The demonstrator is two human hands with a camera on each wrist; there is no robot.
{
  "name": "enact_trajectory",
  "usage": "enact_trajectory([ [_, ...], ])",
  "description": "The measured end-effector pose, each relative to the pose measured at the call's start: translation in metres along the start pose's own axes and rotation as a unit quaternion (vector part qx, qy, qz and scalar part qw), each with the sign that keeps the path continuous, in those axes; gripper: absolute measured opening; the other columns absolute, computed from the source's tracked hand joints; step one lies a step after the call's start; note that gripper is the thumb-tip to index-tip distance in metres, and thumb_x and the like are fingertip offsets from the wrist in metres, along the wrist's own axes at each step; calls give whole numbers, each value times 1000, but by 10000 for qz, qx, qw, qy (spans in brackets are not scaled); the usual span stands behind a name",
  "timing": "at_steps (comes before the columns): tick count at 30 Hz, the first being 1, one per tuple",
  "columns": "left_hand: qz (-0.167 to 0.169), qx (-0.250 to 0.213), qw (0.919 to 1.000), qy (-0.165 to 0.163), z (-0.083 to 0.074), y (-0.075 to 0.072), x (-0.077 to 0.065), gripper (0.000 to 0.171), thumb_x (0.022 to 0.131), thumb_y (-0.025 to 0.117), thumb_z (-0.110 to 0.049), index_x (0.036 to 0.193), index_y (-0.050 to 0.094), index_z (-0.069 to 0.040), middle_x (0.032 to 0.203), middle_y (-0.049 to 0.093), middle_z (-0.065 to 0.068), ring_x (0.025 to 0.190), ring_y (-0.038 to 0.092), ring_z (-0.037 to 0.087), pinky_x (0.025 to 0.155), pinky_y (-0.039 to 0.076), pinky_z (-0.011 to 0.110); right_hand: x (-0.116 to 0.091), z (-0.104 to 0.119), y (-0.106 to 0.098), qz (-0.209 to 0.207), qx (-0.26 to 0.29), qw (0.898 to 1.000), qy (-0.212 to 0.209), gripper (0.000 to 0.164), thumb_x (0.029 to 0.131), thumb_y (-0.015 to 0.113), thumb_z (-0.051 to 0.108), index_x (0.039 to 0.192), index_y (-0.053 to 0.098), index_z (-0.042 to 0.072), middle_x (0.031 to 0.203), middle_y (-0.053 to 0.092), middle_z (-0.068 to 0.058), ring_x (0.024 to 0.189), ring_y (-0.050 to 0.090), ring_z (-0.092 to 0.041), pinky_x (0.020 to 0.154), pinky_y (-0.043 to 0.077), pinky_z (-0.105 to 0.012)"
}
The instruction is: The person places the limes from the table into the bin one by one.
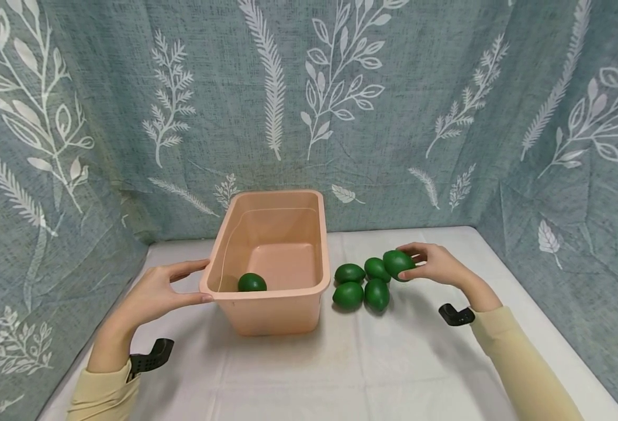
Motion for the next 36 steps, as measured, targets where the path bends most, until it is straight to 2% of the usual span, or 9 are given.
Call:
enact_trajectory([
  [18,17,-26,10000,-3,0,1,0,66,76,78,-42,134,56,-18,134,57,10,123,51,42,95,47,58,34,67,-22,339,-217,9980,-478,66,79,76,37,136,53,14,130,58,-14,117,57,-34,88,54,-44],
  [36,-20,-49,10000,-19,4,0,0,68,76,79,-42,134,56,-15,134,56,10,123,50,42,96,46,58,69,137,-15,612,-330,9940,-849,64,78,77,38,135,54,19,129,59,-6,112,60,-24,83,56,-37],
])
Point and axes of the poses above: each hand's wrist, its own x-axis towards the middle knuckle, its own y-axis out of the palm, z = x × y, the point moved 7 cm from there along x, towards the middle knuckle
